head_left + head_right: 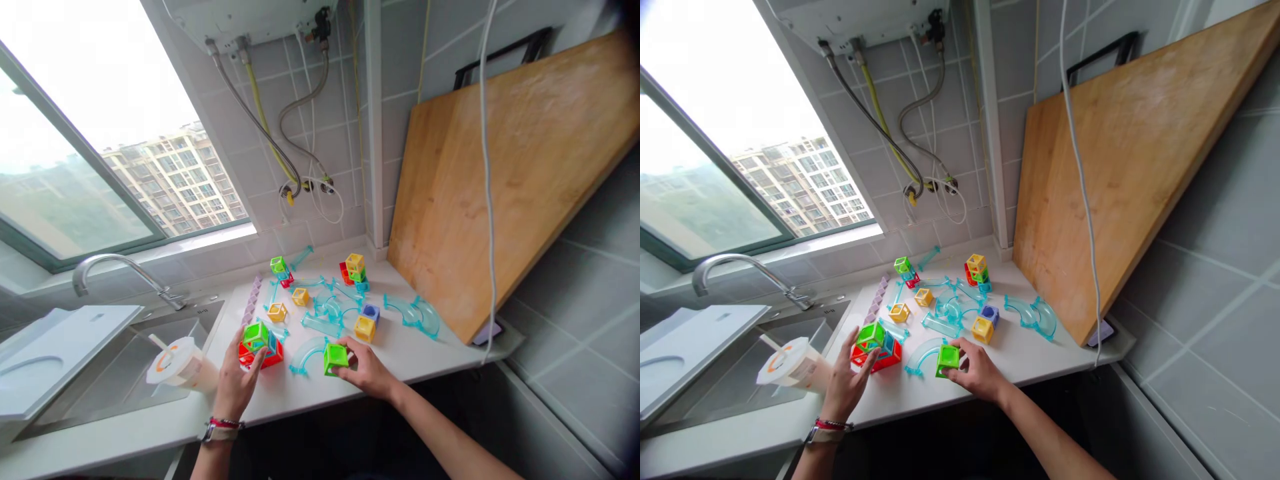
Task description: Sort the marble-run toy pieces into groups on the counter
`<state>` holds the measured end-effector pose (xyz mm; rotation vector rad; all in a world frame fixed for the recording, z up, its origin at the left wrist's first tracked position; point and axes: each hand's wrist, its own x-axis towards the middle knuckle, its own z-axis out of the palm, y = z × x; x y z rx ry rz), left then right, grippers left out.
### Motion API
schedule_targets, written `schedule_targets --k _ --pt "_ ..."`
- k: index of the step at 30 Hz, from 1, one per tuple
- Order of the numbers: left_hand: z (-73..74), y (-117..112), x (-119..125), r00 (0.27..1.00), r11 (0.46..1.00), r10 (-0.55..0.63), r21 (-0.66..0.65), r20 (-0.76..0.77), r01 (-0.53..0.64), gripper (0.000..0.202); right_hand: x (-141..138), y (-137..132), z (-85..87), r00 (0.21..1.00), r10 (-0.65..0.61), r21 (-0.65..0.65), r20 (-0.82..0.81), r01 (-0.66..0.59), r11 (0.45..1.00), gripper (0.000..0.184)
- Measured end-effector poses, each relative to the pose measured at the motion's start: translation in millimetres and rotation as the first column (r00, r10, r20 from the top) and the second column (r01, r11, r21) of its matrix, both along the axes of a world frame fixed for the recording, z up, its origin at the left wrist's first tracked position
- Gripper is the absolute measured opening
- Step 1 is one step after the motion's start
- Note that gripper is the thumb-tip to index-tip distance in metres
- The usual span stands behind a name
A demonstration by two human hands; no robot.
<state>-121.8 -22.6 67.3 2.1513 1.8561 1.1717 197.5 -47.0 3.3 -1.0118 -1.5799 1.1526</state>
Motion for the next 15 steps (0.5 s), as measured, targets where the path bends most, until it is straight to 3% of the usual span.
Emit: schedule_targets --k 7,15 --pt "-24.9 7 -1 1.0 0.998 0.01 0.063 0.018 -0.011 0.058 -20 26 31.6 0.995 0.086 0.146 0.047 -0.092 0.985 0.047" --pt "-49.8 13 4 0.995 0.964 0.073 0.252 0.069 -0.088 0.05 -69 72 55.0 0.993 0.059 0.088 0.106 -0.069 0.994 0.055"
